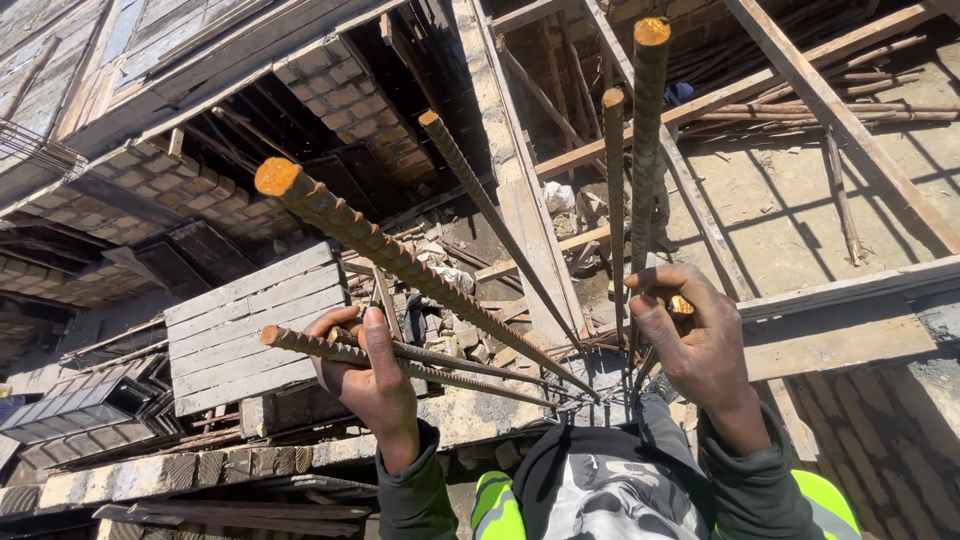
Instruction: Manually adjusting and aligning vertical reinforcement bars (rebar) within a column cage on a construction site.
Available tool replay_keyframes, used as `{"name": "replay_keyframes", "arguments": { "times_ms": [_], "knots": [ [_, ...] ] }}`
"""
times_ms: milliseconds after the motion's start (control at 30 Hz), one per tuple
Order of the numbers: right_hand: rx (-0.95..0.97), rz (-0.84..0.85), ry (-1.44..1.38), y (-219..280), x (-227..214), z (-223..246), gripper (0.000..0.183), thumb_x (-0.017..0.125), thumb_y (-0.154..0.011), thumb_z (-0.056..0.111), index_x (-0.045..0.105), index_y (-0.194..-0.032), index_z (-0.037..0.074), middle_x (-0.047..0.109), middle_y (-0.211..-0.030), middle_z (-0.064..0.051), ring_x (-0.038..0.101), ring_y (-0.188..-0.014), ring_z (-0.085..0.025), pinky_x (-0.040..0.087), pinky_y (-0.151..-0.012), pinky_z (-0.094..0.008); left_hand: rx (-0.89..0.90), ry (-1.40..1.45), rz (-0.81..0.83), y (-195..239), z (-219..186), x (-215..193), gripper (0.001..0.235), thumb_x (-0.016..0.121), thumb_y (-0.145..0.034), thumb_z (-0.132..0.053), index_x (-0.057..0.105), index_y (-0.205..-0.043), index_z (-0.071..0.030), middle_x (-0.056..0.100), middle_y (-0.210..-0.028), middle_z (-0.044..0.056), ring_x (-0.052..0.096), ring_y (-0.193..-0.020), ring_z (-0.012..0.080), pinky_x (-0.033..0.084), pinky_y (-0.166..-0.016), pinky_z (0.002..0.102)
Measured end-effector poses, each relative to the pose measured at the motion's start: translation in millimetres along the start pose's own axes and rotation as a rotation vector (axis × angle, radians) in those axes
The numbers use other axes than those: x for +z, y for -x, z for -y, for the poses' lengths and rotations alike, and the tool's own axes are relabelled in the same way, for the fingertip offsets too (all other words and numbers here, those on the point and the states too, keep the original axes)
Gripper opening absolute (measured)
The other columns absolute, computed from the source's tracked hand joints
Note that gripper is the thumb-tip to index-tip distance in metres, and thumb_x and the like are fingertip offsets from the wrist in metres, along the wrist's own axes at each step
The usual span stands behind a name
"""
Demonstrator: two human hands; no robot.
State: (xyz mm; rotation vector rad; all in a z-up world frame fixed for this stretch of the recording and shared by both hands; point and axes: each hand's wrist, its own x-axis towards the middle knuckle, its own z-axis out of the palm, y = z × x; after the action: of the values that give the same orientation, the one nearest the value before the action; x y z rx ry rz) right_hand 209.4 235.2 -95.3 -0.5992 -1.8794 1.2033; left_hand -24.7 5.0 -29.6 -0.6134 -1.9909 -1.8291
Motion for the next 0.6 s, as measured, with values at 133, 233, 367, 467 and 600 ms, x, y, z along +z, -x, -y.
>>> {"name": "replay_keyframes", "arguments": {
  "times_ms": [133,233,367,467,600],
  "knots": [
    [-0.035,-0.042,-0.071,-2.9,2.6,-8.1,0.031,0.077,-0.113,0.029,0.081,-0.130,0.003,0.084,-0.121,-0.013,0.078,-0.097,-0.019,0.068,-0.069,-0.030,0.053,0.038,-0.014,0.0,17.5,1.0,0.024,0.078,-0.118,-0.029,0.064,-0.125,-0.011,0.058,-0.114,0.004,0.051,-0.089,0.0092,0.050,-0.087,0.029],
    [-0.078,-0.086,-0.126,-6.5,2.5,-10.0,0.028,0.081,-0.113,0.023,0.086,-0.127,-0.001,0.084,-0.111,-0.016,0.072,-0.088,-0.018,0.065,-0.053,-0.028,0.106,0.054,-0.024,-0.2,28.4,1.4,0.028,0.083,-0.117,-0.026,0.064,-0.125,-0.007,0.064,-0.118,0.007,0.053,-0.094,0.0089,0.051,-0.092,0.028],
    [-0.079,-0.090,-0.121,-4.9,-4.7,-7.6,0.027,0.079,-0.116,0.023,0.086,-0.126,-0.001,0.082,-0.109,-0.015,0.071,-0.086,-0.017,0.061,-0.054,-0.028,0.112,0.055,-0.017,1.2,18.6,2.6,0.030,0.083,-0.116,-0.027,0.064,-0.125,-0.007,0.064,-0.119,0.008,0.054,-0.094,0.0093,0.051,-0.091,0.029],
    [-0.094,-0.088,-0.110,-6.1,-8.7,-5.4,0.025,0.080,-0.117,0.022,0.086,-0.125,-0.001,0.080,-0.106,-0.014,0.067,-0.084,-0.016,0.058,-0.055,-0.028,0.120,0.062,-0.016,2.2,25.4,1.4,0.031,0.083,-0.116,-0.028,0.063,-0.124,-0.007,0.063,-0.117,0.007,0.052,-0.095,0.0089,0.050,-0.093,0.028],
    [-0.099,-0.071,-0.102,-7.0,-16.3,13.0,0.025,0.081,-0.119,0.022,0.085,-0.129,-0.001,0.075,-0.098,-0.013,0.061,-0.081,-0.014,0.055,-0.058,-0.026,0.117,0.045,-0.005,1.0,3.8,0.7,0.029,0.082,-0.118,-0.028,0.064,-0.126,-0.007,0.061,-0.117,0.005,0.052,-0.098,0.0087,0.049,-0.093,0.027]
  ]
}}
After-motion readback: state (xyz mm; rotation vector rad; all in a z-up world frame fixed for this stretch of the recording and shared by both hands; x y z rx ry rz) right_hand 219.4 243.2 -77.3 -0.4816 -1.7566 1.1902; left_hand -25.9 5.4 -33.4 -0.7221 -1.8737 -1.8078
